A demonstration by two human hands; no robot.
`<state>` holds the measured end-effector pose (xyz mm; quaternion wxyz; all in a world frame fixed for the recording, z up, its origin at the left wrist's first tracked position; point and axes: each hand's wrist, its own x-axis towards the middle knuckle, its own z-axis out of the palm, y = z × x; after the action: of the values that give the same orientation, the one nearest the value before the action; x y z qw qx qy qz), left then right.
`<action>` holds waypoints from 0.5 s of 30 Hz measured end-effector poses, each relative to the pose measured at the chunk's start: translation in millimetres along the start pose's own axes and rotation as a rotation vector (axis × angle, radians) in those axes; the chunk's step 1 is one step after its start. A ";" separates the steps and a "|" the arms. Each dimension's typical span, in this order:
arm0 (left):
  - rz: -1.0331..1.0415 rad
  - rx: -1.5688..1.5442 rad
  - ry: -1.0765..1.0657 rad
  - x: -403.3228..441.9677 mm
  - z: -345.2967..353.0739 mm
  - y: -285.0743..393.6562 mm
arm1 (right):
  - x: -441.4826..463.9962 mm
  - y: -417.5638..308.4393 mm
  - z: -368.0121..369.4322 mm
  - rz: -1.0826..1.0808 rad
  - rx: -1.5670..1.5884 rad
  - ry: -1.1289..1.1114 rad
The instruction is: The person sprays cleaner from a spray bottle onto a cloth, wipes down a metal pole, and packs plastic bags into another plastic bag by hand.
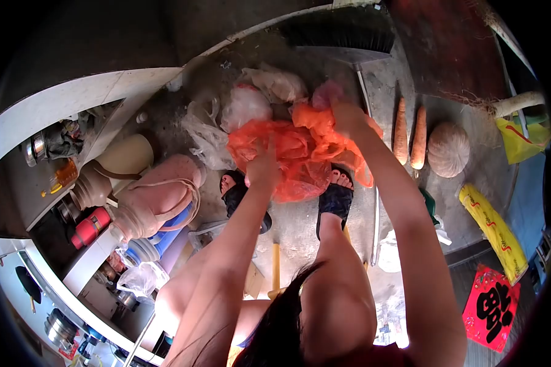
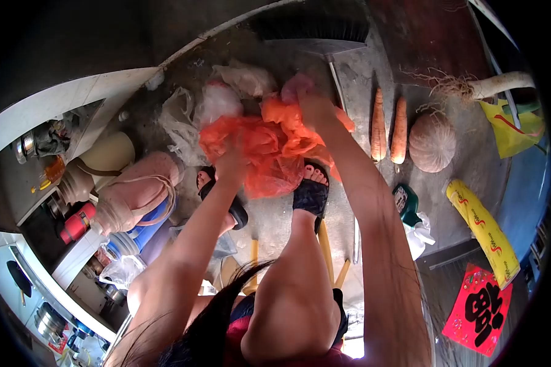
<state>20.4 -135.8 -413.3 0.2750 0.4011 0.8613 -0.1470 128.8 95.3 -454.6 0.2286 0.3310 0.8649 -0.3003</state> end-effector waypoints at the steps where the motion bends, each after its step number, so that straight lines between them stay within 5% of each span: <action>1: -0.057 0.023 -0.120 5.1 -0.4 3.8 | -2.1 2.7 3.1 0.001 -0.006 -0.002; 3: -0.063 0.039 -0.193 17.0 10.7 0.4 | -24.4 14.4 10.8 -0.202 0.122 0.321; 7: -0.046 -0.018 -0.517 34.9 33.5 -28.8 | -85.4 29.0 -32.7 -0.277 0.364 0.377; 11: -0.095 -0.295 -0.515 -8.1 -1.0 -41.4 | -127.6 27.3 -51.1 -0.305 0.670 0.358; 13: 0.028 -0.630 -0.164 -31.9 -42.6 -29.0 | -139.3 19.7 -56.1 -0.307 0.745 0.233; 14: 0.023 -0.629 -0.162 -37.1 -61.5 -19.7 | -144.5 14.1 -56.2 -0.302 0.767 0.214; 15: 0.032 -0.961 -0.168 -43.2 -78.1 -9.7 | -148.8 6.2 -58.3 -0.307 0.770 0.207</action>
<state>7.9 -131.3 -324.4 0.5000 0.2287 0.8002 0.2396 222.5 73.4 -326.7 -0.0473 0.2880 0.7472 -0.5971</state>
